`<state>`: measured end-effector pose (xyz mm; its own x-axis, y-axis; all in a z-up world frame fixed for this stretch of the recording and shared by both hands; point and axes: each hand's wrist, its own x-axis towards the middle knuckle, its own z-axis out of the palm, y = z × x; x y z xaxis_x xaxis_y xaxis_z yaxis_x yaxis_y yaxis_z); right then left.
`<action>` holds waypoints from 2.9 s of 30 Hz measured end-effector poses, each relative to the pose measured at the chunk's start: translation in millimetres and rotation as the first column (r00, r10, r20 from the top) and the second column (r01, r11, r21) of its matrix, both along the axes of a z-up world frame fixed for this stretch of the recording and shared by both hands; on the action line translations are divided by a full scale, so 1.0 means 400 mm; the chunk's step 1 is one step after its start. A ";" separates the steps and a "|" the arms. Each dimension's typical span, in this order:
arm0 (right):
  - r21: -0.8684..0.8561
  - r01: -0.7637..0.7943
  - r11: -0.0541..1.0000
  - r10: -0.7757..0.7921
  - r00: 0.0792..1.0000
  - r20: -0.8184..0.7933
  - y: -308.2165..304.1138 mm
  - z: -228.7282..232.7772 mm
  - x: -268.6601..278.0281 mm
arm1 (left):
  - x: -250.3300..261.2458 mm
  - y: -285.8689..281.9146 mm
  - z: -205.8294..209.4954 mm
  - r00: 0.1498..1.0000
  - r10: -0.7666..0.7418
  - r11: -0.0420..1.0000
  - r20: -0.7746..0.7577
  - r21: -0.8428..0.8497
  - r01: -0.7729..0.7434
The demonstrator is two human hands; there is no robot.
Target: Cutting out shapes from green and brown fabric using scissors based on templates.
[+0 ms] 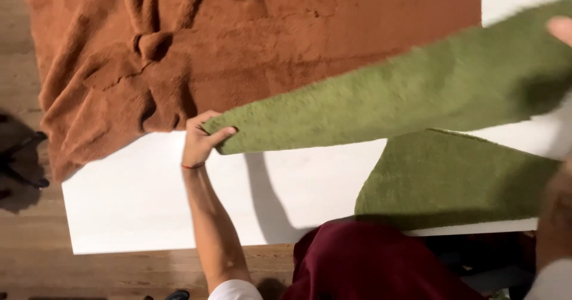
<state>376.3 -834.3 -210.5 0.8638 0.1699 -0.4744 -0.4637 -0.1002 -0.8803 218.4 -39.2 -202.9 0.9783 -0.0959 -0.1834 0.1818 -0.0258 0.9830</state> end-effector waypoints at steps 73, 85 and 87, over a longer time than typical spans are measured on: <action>-0.181 0.437 0.881 -0.416 0.898 0.141 0.258 -0.270 -0.277 | 0.012 -0.015 -0.178 0.944 0.286 0.460 0.167 0.840 -0.288; -0.118 0.531 0.839 -0.521 0.847 0.106 0.299 -0.269 -0.272 | 0.583 -0.795 -0.182 0.815 -0.244 0.599 0.525 0.743 -0.299; -0.137 0.533 0.835 -0.524 0.846 0.099 0.303 -0.267 -0.280 | 0.648 -0.871 -0.264 0.812 -0.277 0.557 0.514 0.774 -0.300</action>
<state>264.2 -713.1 -317.4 0.8267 -0.3905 -0.4050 -0.4358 0.0107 -0.9000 477.8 -387.7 -308.5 0.9150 -0.1811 0.3606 -0.3371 -0.8341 0.4366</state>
